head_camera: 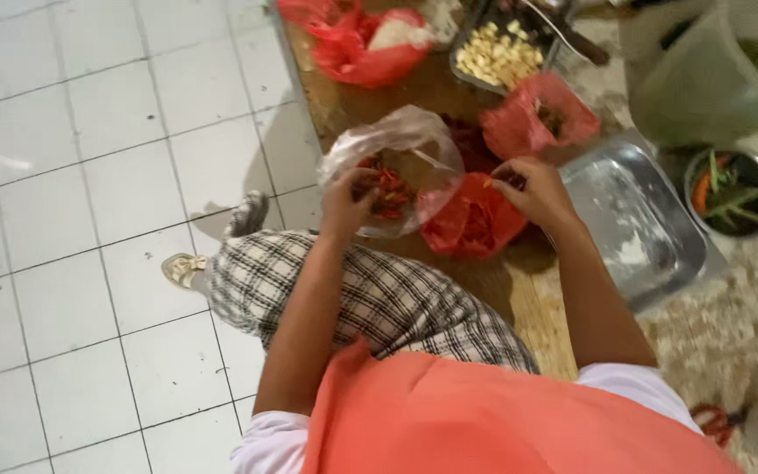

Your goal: The person sorts red chilies from a clear plastic bag into a red plastic bag, handling them one by one. The person removes stems and places them into a separate red bag while continuing to sort the chilies.

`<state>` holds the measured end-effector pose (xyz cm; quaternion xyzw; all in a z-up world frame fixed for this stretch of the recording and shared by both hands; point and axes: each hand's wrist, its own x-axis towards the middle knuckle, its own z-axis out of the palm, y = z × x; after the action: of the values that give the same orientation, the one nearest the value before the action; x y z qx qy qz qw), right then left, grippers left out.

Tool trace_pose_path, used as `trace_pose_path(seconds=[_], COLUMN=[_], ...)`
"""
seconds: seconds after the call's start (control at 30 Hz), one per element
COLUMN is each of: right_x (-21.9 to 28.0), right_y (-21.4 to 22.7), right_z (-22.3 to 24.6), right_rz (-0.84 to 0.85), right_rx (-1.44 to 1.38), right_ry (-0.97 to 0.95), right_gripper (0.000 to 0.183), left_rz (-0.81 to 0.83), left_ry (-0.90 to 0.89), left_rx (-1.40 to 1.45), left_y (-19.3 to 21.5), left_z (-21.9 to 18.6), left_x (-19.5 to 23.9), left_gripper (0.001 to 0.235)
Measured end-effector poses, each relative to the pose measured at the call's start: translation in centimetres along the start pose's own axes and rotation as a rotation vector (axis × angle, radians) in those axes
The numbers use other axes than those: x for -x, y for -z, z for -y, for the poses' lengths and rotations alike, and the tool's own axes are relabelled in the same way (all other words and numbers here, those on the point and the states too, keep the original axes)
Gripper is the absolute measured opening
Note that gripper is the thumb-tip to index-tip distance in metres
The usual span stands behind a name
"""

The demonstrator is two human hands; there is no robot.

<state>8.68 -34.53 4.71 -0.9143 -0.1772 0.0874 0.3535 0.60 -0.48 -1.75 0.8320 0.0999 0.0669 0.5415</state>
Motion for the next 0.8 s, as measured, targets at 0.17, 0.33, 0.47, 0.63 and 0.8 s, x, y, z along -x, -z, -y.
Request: trace_pose_path(seconds=[0.17, 0.33, 0.47, 0.63, 0.8], right_x=[1.5, 1.1, -1.6, -6.6, -9.2], right_y=[0.6, -0.1, -3.4, -11.5, -18.4], right_z=[-0.9, -0.2, 1.0, 1.4, 0.1], right_rz=[0.056, -0.028, 0.022, 0.196, 0.223], right_rx=[0.106, 0.142, -0.014, 0.125, 0.312], right_ry=[0.079, 0.257, 0.209, 0.327, 0.414], right_gripper=[0.023, 0.032, 0.016, 0.019, 0.026], left_rz=[0.044, -0.07, -0.101, -0.118, -0.085], left_ry=[0.041, -0.109, -0.076, -0.079, -0.002], left_rx=[0.017, -0.017, -0.049, -0.164, -0.136], left_y=[0.6, 0.8, 0.5, 0.2, 0.5], left_z=[-1.1, -0.6, 0.3, 0.5, -0.2], left_x=[0.2, 0.1, -0.1, 0.1, 0.4], left_gripper=[0.032, 0.029, 0.019, 0.018, 0.018])
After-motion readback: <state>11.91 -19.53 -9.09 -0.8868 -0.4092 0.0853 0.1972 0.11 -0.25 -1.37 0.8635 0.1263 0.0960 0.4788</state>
